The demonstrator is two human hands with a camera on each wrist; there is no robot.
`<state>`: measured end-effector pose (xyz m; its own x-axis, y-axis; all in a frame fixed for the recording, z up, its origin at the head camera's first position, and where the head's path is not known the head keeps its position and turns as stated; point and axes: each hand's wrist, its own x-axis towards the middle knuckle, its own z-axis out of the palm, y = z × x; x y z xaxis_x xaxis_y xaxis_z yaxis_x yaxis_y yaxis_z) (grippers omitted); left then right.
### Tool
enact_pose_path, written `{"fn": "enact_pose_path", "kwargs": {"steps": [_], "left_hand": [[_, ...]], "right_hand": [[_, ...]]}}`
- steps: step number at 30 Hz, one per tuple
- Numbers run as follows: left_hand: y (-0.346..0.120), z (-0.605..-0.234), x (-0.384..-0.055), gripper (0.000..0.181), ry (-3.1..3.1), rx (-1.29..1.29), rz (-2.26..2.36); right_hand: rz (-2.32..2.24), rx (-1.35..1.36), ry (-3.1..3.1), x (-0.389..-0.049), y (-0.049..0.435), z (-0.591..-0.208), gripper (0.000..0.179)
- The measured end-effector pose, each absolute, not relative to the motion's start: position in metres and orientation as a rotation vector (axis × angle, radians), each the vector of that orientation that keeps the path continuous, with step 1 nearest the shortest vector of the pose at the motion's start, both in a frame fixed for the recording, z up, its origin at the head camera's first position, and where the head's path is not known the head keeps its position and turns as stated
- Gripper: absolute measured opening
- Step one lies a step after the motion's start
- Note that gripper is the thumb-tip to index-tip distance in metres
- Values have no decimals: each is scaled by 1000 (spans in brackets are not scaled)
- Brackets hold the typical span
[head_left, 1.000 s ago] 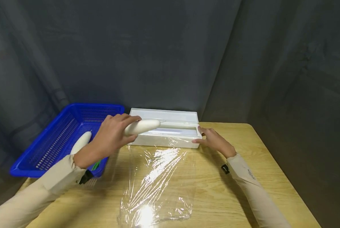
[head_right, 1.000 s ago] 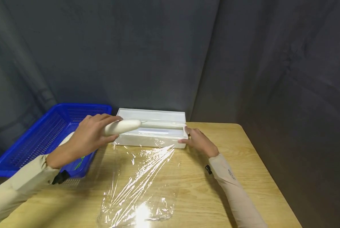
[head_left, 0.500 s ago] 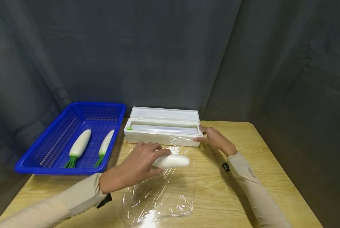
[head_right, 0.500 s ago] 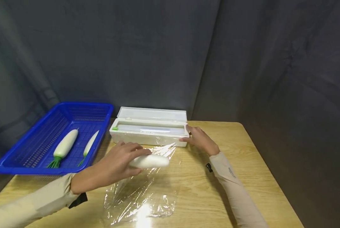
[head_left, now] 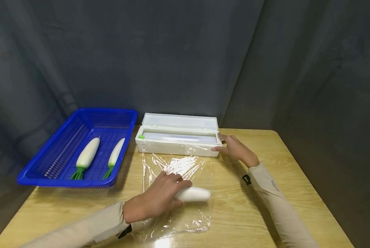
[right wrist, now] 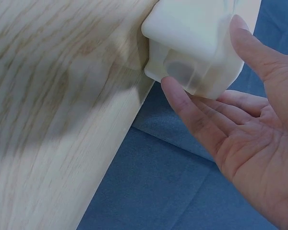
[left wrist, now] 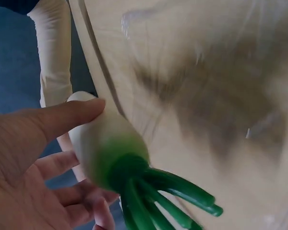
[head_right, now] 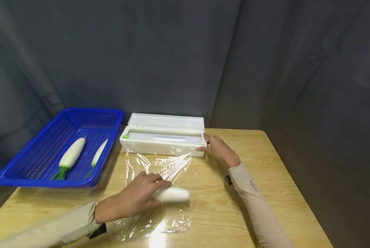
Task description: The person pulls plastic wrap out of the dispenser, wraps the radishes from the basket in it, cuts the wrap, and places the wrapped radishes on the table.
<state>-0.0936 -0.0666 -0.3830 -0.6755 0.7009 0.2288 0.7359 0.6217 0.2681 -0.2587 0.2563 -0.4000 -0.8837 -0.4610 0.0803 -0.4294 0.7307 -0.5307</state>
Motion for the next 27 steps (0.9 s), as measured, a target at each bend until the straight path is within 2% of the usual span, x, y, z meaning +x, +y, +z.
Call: {"fn": "enact_pose_path", "kwargs": {"steps": [15,27], "left_hand": [[-75,-415,-94,54,-2876,-1204,-628],[-79,-420,-96,55,-2884,-1194,-619]], "right_hand": [[-848,-717,2870,-259,256,-398,82],[-847,-706,2865,-257,255,-397,82]]}}
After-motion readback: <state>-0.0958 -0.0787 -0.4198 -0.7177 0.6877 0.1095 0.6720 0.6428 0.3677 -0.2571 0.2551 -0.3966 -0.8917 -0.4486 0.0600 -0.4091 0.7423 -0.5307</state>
